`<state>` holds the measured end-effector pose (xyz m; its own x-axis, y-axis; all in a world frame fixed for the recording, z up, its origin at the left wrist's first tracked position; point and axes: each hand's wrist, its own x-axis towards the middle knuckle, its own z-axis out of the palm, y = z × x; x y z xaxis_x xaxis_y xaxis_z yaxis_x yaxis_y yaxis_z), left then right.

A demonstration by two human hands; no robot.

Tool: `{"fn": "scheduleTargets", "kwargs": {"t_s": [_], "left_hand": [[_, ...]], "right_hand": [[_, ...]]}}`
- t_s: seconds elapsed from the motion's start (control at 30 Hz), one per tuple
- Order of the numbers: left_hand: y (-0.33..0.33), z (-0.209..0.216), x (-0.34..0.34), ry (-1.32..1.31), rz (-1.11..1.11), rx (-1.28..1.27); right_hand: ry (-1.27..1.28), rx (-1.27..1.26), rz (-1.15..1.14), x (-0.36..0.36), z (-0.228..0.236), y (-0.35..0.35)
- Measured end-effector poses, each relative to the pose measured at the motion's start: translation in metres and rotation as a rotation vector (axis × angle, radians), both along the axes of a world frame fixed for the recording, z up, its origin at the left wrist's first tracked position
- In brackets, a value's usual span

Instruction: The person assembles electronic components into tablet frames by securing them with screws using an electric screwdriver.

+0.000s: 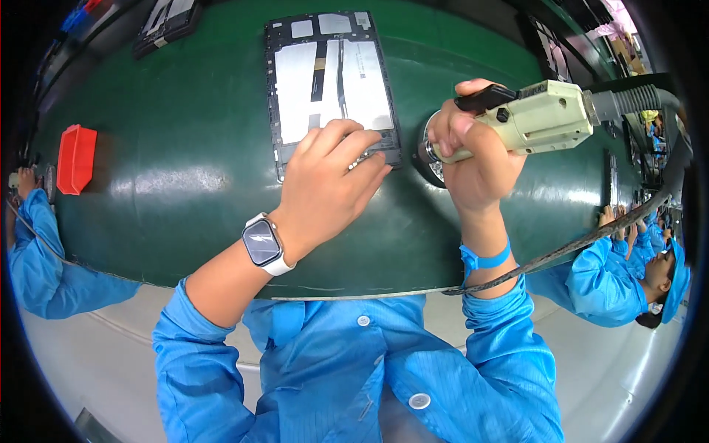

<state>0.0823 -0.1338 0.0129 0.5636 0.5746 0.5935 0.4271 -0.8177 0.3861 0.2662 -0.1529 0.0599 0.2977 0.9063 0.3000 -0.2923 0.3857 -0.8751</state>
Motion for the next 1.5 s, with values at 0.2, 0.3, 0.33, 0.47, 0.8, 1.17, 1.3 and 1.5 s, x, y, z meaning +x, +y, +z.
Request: {"fn": "scheduleTargets", "kwargs": {"t_s": [0.2, 0.3, 0.33, 0.47, 0.8, 1.17, 1.3, 1.5], "left_hand": [[-0.002, 0.002, 0.001, 0.006, -0.006, -0.019], [0.0, -0.001, 0.0, -0.007, -0.004, -0.016], [0.0, -0.001, 0.0, -0.006, -0.007, -0.017], [0.0, 0.001, 0.0, -0.005, -0.01, -0.019], [-0.003, 0.002, 0.004, -0.011, -0.008, -0.005], [-0.002, 0.003, 0.0, 0.004, -0.016, -0.028], [0.0, 0.001, -0.003, 0.013, -0.027, -0.043], [0.0, 0.002, -0.002, 0.022, -0.032, -0.051]], "right_hand": [[-0.047, -0.016, 0.003, -0.007, -0.001, 0.002], [-0.081, -0.039, -0.01, -0.014, -0.001, 0.003], [-0.082, -0.042, -0.009, -0.014, -0.001, 0.002], [-0.143, -0.049, -0.014, -0.015, -0.002, 0.001], [-0.214, -0.064, -0.045, -0.019, -0.002, -0.004], [-0.099, 0.068, -0.158, 0.037, -0.012, -0.02], [-0.11, 0.013, -0.223, 0.036, -0.014, -0.012], [-0.13, -0.002, -0.25, 0.042, -0.022, -0.009]]}}
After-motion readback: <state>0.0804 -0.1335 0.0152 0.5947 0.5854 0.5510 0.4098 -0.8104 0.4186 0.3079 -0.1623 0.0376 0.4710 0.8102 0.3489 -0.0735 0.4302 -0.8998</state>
